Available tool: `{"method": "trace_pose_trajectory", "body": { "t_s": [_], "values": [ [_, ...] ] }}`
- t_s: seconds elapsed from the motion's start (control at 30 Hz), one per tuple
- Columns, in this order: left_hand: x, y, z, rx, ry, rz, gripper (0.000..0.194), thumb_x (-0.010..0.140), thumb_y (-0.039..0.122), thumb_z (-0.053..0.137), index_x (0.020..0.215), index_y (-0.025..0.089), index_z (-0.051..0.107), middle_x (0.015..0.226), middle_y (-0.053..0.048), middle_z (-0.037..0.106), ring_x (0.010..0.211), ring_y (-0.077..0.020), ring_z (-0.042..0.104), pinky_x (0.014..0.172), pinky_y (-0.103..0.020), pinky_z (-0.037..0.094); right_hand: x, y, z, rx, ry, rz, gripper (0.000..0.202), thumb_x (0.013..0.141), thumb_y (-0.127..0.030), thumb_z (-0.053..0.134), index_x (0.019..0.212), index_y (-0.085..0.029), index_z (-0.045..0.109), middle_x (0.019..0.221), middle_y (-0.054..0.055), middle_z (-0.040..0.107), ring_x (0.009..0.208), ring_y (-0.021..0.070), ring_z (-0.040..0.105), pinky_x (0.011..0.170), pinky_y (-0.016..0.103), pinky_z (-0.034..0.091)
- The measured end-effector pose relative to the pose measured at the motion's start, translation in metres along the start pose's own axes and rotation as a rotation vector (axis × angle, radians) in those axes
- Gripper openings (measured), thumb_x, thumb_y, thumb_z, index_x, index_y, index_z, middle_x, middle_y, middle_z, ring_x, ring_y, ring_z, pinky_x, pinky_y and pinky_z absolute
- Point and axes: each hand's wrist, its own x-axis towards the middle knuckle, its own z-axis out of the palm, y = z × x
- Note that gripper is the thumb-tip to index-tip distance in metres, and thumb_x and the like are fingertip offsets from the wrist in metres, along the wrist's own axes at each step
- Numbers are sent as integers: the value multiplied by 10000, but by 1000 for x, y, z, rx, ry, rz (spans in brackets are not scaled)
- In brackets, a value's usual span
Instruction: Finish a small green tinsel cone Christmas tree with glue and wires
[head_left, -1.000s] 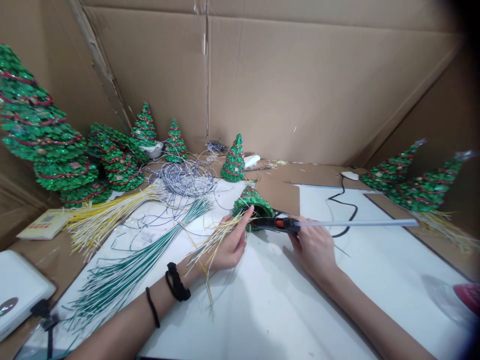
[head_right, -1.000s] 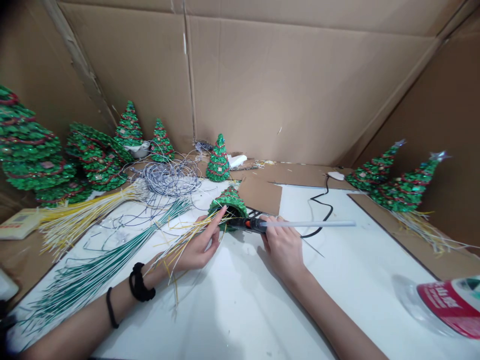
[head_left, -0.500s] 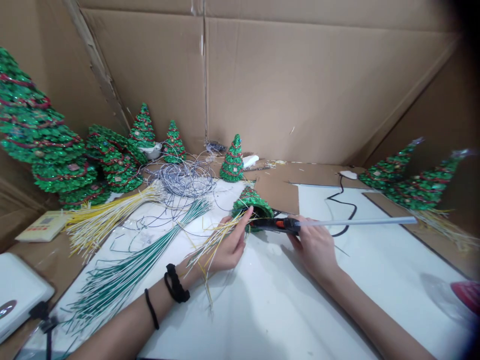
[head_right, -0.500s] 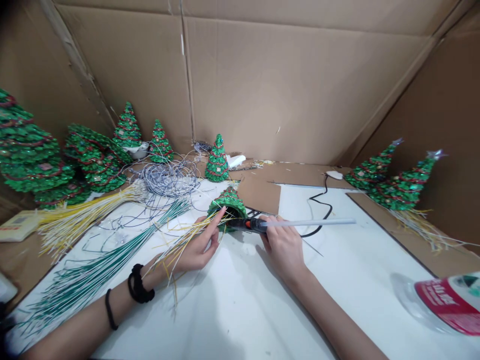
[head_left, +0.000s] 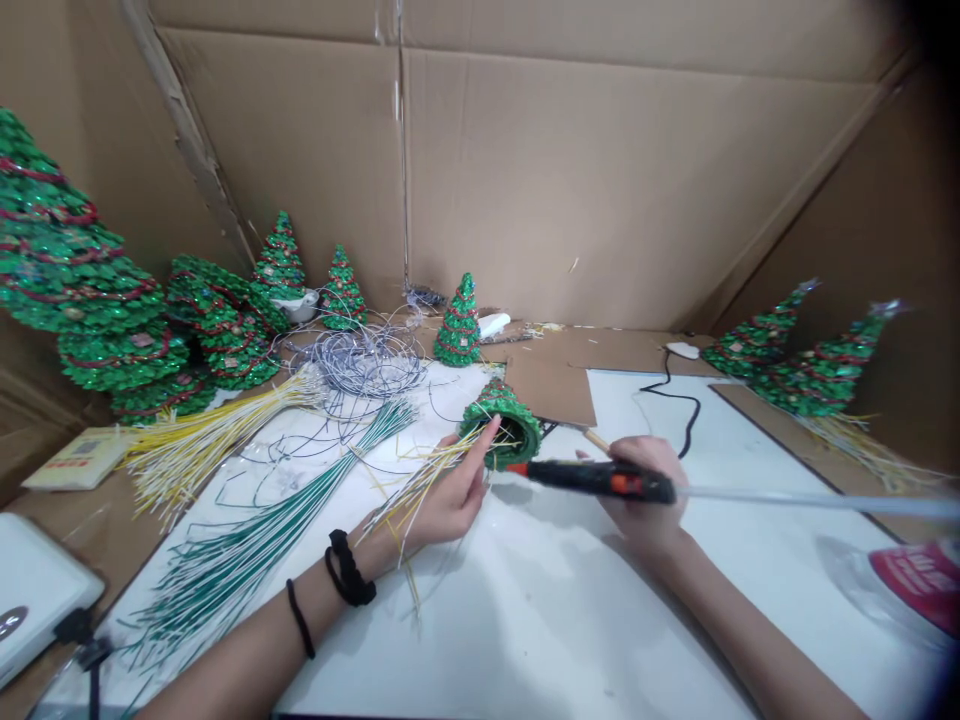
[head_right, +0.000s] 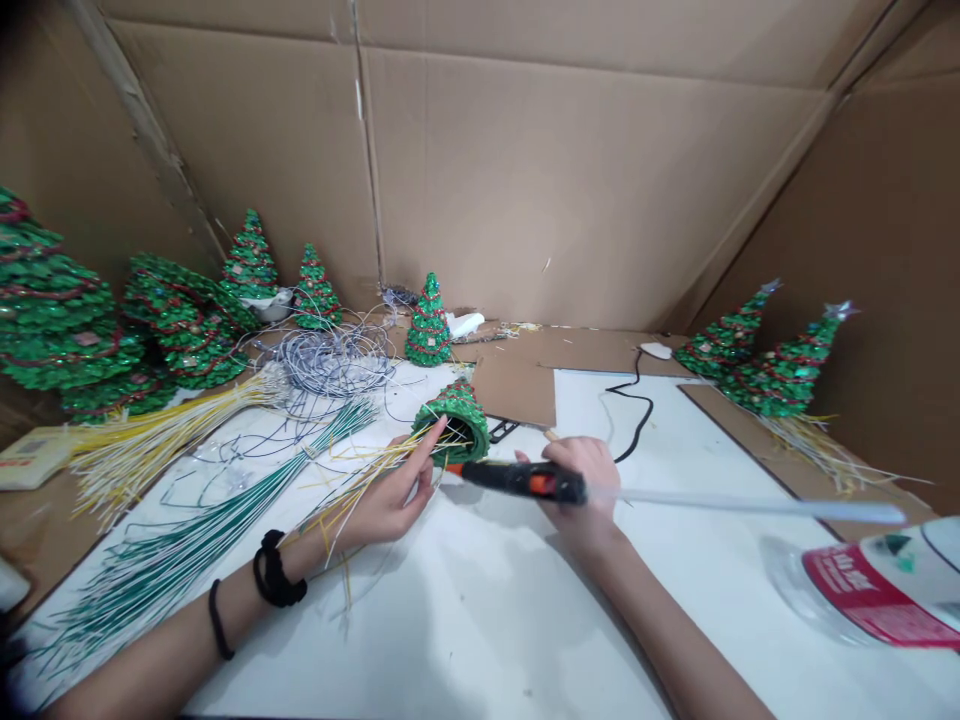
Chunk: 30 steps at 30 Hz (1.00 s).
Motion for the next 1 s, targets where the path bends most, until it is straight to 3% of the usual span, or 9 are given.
{"method": "trace_pose_trajectory", "body": {
  "t_s": [0.1, 0.17, 0.37, 0.47, 0.63, 0.8, 0.87, 0.93, 1.0],
  "values": [
    [-1, 1, -2, 19, 7, 0, 767, 868, 131, 388, 1489, 208, -57, 766, 30, 499, 722, -153, 465, 979, -417, 299, 11, 16, -2, 23, 70, 431, 298, 748, -467, 567, 860, -207, 473, 659, 20, 530, 590, 193, 506, 593, 322, 403],
    [-1, 2, -3, 30, 4, -5, 763, 864, 119, 382, 1491, 200, -47, 769, 26, 502, 736, -155, 461, 969, -410, 304, 23, 32, -4, -49, 26, 680, 396, 722, -493, 580, 949, -187, 470, 713, 42, 566, 611, 209, 527, 591, 323, 401],
    [-4, 8, -1, 89, 42, -38, 742, 878, 142, 389, 1499, 213, -12, 816, -7, 539, 833, -190, 459, 915, -399, 336, 46, 87, 0, -287, -351, 913, 463, 771, -466, 512, 1104, -148, 475, 902, 139, 643, 811, 294, 603, 648, 344, 396],
    [-6, 12, 0, 103, 68, -44, 743, 877, 145, 393, 1503, 196, -5, 855, -30, 544, 858, -202, 456, 851, -372, 363, 45, 106, 12, -339, -475, 908, 474, 801, -460, 485, 1128, -116, 487, 963, 171, 649, 867, 298, 615, 659, 339, 404],
    [-8, 16, -1, 81, 74, -54, 779, 871, 127, 401, 1501, 224, -46, 840, -9, 548, 832, -184, 467, 864, -364, 365, 37, 114, 27, -366, -526, 827, 424, 820, -444, 489, 1025, -79, 556, 1009, 208, 630, 937, 312, 590, 705, 346, 414],
    [-9, 15, -2, 67, 58, -48, 754, 885, 128, 399, 1499, 228, -26, 837, -3, 547, 821, -173, 463, 888, -364, 353, 33, 95, 8, -353, -450, 611, 389, 848, -472, 446, 928, -115, 578, 973, 170, 621, 941, 306, 556, 751, 365, 392],
    [-9, 14, -2, 66, 52, -46, 754, 886, 128, 402, 1498, 235, -25, 847, -5, 548, 836, -175, 459, 896, -366, 348, 29, 80, -7, -188, -561, 498, 355, 868, -491, 410, 835, -173, 565, 842, 85, 624, 789, 231, 568, 675, 317, 389],
    [-9, 13, -1, 61, 47, -52, 765, 881, 125, 408, 1497, 241, -30, 865, -7, 550, 852, -178, 455, 898, -365, 349, 22, 65, -20, -6, -789, 429, 347, 860, -523, 422, 782, -207, 541, 763, 25, 609, 675, 179, 551, 603, 278, 371],
    [-9, 12, 0, 48, 39, -61, 779, 873, 121, 415, 1498, 244, -35, 884, -6, 553, 855, -175, 455, 901, -362, 352, 15, 53, -28, 35, -860, 377, 287, 839, -500, 474, 806, -219, 516, 792, 10, 614, 683, 169, 556, 600, 264, 364]
  ]
}}
